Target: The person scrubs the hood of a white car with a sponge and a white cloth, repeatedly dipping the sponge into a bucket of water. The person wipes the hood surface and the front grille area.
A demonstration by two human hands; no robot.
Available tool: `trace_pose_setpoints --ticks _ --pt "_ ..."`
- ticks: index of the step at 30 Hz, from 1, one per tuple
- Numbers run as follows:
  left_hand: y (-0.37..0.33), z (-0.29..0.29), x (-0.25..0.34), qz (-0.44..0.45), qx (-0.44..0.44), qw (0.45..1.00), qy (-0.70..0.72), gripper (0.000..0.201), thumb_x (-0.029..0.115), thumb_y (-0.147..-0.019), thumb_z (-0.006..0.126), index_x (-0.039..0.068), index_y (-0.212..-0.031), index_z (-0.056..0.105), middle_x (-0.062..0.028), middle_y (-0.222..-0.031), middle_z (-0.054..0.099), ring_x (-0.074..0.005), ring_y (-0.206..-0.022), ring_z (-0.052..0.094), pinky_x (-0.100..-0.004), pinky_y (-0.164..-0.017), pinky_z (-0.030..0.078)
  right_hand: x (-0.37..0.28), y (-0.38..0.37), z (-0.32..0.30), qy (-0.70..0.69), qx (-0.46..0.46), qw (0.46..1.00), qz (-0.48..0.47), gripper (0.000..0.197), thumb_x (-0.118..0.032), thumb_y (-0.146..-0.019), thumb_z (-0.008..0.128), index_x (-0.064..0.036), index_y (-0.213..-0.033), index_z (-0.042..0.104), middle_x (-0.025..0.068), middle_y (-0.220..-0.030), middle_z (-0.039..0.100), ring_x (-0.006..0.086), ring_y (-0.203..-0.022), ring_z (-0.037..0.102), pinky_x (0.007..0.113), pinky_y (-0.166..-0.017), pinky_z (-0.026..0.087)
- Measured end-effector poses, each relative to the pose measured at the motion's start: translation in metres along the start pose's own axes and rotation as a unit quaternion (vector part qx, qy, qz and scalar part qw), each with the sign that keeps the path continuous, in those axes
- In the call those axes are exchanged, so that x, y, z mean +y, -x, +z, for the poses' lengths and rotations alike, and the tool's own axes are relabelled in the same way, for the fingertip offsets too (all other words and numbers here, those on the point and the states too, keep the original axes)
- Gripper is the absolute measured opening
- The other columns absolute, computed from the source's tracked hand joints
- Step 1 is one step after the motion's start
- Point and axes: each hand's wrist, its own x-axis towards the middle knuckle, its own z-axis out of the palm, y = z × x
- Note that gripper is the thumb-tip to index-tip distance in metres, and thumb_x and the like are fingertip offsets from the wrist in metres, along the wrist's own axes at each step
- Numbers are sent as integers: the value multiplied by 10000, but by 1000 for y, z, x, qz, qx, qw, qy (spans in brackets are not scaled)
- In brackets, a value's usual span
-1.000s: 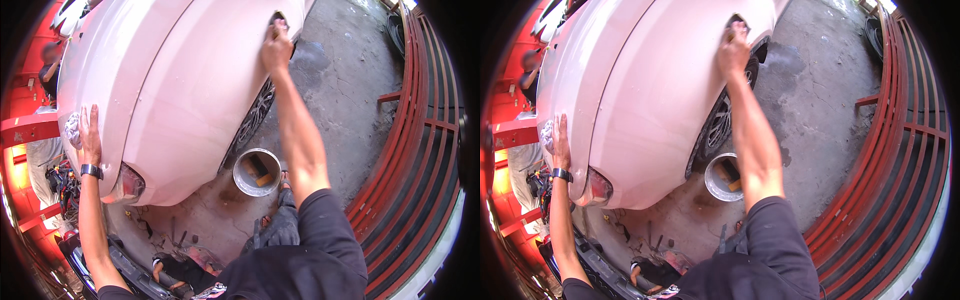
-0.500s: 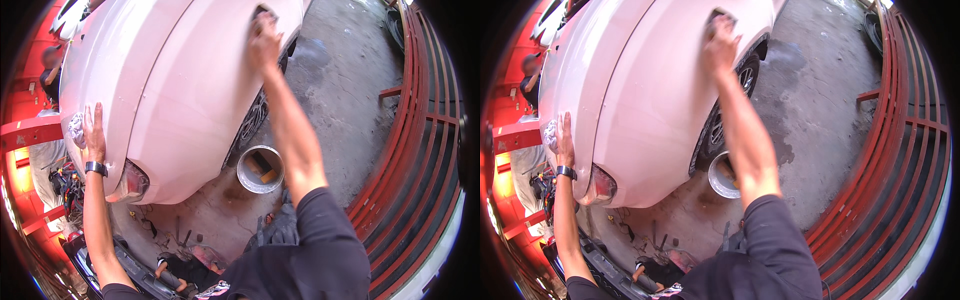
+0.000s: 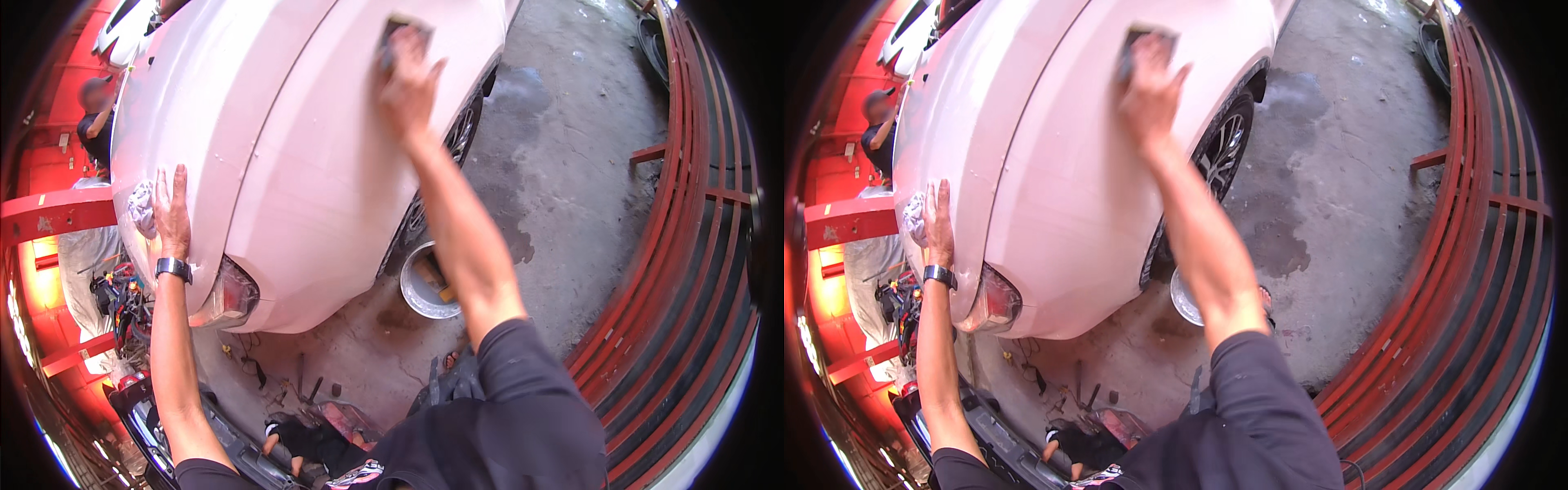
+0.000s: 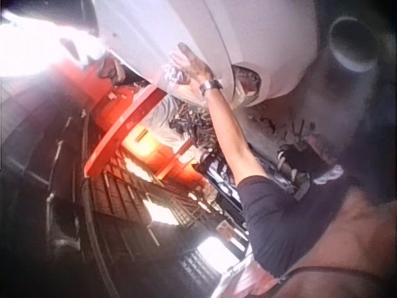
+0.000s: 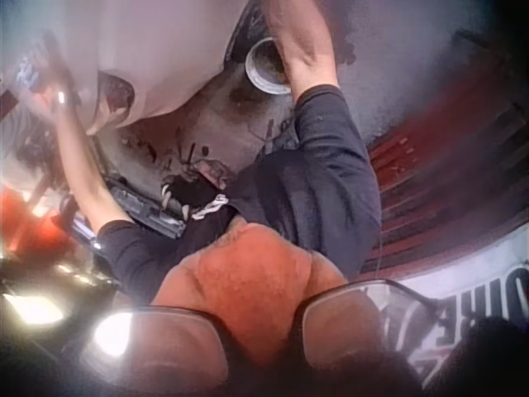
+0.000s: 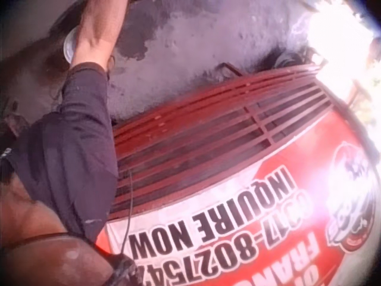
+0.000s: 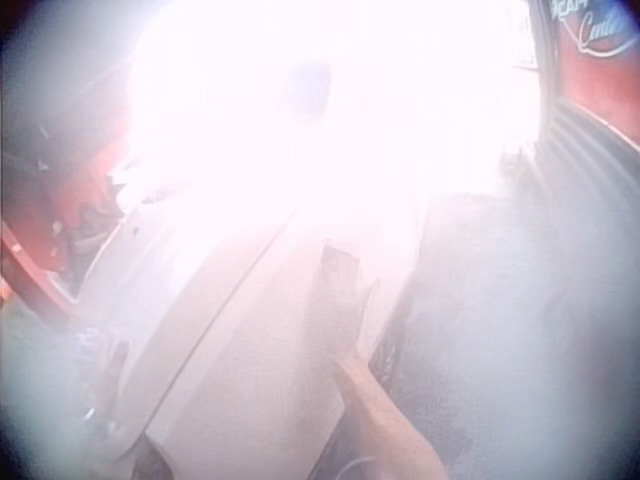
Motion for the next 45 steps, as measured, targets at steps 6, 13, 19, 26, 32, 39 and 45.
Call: trace_pose_setpoints --ticks 6,13,19,26,32,39,45 --pt "10 -13 -42 97 -28 981 -168 804 535 -1031 533 -72 -1534 371 -292 -1591 354 -403 -1486 329 -447 -1238 225 -13 98 -28 -79 -92 949 -292 626 -122 -861 736 -232 -1454 571 1 -1534 538 149 -1421 498 589 -1275 63" --pt "-2 -3 -9 34 -13 999 -35 814 542 -1028 529 -66 -1543 361 -287 -1603 341 -392 -1494 314 -447 -1241 208 88 -66 -13 -87 -82 969 217 457 -234 -1099 399 -37 -1505 473 243 -1545 453 370 -1440 446 511 -1197 352" --pt "15 -14 -28 -26 -12 998 -48 863 592 -1013 519 -61 -1552 350 -250 -1624 323 -366 -1518 267 -448 -1251 180 -30 172 -61 -84 -192 961 -179 579 17 -934 554 -160 -1485 526 19 -1602 445 217 -1509 368 530 -1267 -99" --pt "3 -6 -10 62 -38 995 -65 862 588 -1013 533 -58 -1553 349 -243 -1629 313 -356 -1518 267 -436 -1252 175 109 -56 -34 -105 -48 973 199 384 -270 -1093 450 -56 -1352 636 200 -1325 660 381 -1245 629 447 -1090 499" --pt "13 -13 -17 -26 -11 999 -17 832 554 -1018 544 -55 -1552 355 -243 -1623 328 -353 -1526 247 -437 -1256 159 17 117 -59 -143 -59 988 -3 485 26 -922 591 -49 -1401 615 218 -1471 553 355 -1435 471 562 -1218 274" --pt "2 -2 9 9 -16 999 -27 845 567 -1014 541 -65 -1545 362 -254 -1623 321 -367 -1521 255 -441 -1257 166 133 -36 -65 -178 -128 913 343 409 -310 -1120 384 -91 -1304 676 174 -1279 696 290 -1160 693 546 -994 547" --pt "28 -14 -46 -3 -14 988 -156 798 575 -965 579 95 -1575 395 -272 -1606 340 -404 -1501 297 -471 -1242 219 80 53 -42 -69 -122 987 82 434 -148 -1043 499 6 -1447 536 190 -1561 470 373 -1447 439 609 -1177 275"
